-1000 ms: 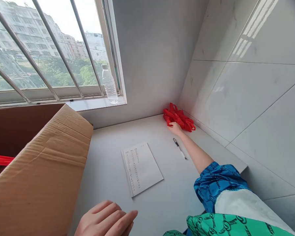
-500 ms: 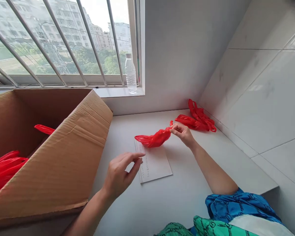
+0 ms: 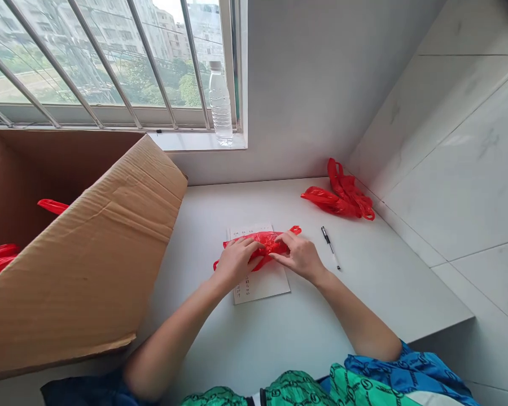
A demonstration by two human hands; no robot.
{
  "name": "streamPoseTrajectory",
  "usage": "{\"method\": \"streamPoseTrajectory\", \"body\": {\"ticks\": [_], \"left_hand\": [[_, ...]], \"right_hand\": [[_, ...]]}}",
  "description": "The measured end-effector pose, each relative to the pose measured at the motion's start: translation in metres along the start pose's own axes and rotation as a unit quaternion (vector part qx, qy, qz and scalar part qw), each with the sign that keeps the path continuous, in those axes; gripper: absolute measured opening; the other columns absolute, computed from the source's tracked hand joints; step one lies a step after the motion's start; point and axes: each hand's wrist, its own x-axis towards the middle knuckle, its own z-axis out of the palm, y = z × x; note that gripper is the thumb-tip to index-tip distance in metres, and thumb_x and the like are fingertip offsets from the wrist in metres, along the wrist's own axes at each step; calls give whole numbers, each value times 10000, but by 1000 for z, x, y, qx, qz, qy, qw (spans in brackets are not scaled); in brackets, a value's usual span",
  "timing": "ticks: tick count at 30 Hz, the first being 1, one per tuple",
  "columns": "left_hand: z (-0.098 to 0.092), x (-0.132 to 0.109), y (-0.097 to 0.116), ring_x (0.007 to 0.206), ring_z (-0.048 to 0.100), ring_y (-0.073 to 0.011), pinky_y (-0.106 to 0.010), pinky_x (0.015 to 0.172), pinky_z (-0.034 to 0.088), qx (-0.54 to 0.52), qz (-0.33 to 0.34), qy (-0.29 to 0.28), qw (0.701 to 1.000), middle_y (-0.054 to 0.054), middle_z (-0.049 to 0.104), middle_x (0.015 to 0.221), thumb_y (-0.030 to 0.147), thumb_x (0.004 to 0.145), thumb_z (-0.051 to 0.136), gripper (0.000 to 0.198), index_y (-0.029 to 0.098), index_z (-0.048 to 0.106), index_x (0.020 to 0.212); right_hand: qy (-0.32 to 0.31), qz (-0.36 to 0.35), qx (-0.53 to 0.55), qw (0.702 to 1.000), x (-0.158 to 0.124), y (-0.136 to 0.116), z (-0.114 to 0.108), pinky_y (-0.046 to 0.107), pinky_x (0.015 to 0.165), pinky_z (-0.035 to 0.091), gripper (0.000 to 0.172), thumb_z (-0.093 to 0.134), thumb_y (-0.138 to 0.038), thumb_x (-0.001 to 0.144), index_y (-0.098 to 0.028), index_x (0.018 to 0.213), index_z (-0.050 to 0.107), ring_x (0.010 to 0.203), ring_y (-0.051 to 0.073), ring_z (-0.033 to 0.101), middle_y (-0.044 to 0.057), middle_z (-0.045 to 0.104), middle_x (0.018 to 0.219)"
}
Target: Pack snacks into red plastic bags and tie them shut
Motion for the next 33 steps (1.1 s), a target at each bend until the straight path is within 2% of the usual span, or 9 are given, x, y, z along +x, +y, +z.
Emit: {"method": "streamPoseTrajectory", "body": {"ticks": [3, 5, 8, 12, 16, 20, 24, 28, 33], "left_hand": [[2, 1, -1, 812, 645, -197, -292, 678, 464, -29, -34, 27, 999, -26, 710, 892, 277, 938, 531, 163, 236, 680, 887], [-4, -1, -5, 773, 631, -172, -268, 637, 448, -63, -60, 43, 995, -17, 710, 899, 280, 939, 521, 173, 230, 663, 854], [-19, -8, -20, 777, 628, -162, -259, 643, 460, -98, -103, 77, 987, -17, 705, 899, 295, 945, 514, 173, 221, 647, 863], [-37, -18, -36, 819, 652, -172, -268, 700, 501, -120, -161, 149, 968, -30, 716, 904, 347, 942, 544, 189, 210, 664, 892], [-36, -21, -24, 868, 671, -186, -283, 746, 527, -170, -129, 85, 973, -42, 732, 951, 386, 950, 544, 220, 214, 673, 993], [-27, -19, -9, 872, 677, -181, -288, 752, 531, -176, -97, 28, 979, -41, 733, 996, 390, 977, 501, 253, 231, 659, 1095], [-22, -21, -13, 821, 657, -171, -280, 704, 514, -114, -60, 17, 992, -36, 711, 1009, 391, 968, 513, 242, 243, 683, 1056], [-17, -21, -15, 832, 643, -192, -274, 654, 473, -46, -31, 4, 998, -30, 698, 904, 326, 945, 531, 197, 248, 698, 1013], [-21, -18, -12, 822, 634, -175, -266, 666, 470, -75, -63, 51, 994, -34, 700, 941, 315, 971, 475, 228, 244, 687, 1016]], "right_hand": [[-25, 5, 29, 999, -1, 0, 4, 267, 598, 436, 33, 608, -220, 903, -235, 925, 628, 678, 159, 614, 22, 701, 906], [-33, 1, 75, 997, 0, 2, -1, 261, 617, 454, 93, 575, -164, 898, -237, 884, 631, 695, 151, 615, 7, 689, 868], [-7, 6, 119, 993, 2, 10, -20, 267, 625, 468, 124, 548, -185, 913, -240, 844, 635, 688, 147, 596, 4, 666, 839], [67, 65, 134, 987, 4, 17, -39, 284, 637, 493, 135, 585, -269, 913, -240, 788, 625, 679, 157, 592, 4, 640, 782], [59, 56, 189, 979, 4, -6, -21, 287, 628, 525, 165, 628, -407, 919, -243, 911, 645, 674, 150, 616, 22, 678, 892], [16, 17, 113, 993, 0, -30, 10, 313, 635, 521, 288, 700, -463, 873, -238, 1041, 633, 738, 185, 652, 49, 702, 995], [5, 1, 77, 997, -2, -29, 22, 310, 664, 513, 125, 639, -261, 918, -236, 1039, 621, 843, 207, 669, 39, 712, 953], [1, -7, 90, 996, -3, -27, 24, 303, 677, 504, 78, 588, -205, 931, -242, 995, 614, 795, 190, 666, 18, 712, 869], [4, -16, 85, 996, 1, -23, 14, 303, 692, 496, 116, 552, -169, 921, -233, 1006, 599, 796, 186, 667, 20, 710, 875]]}}
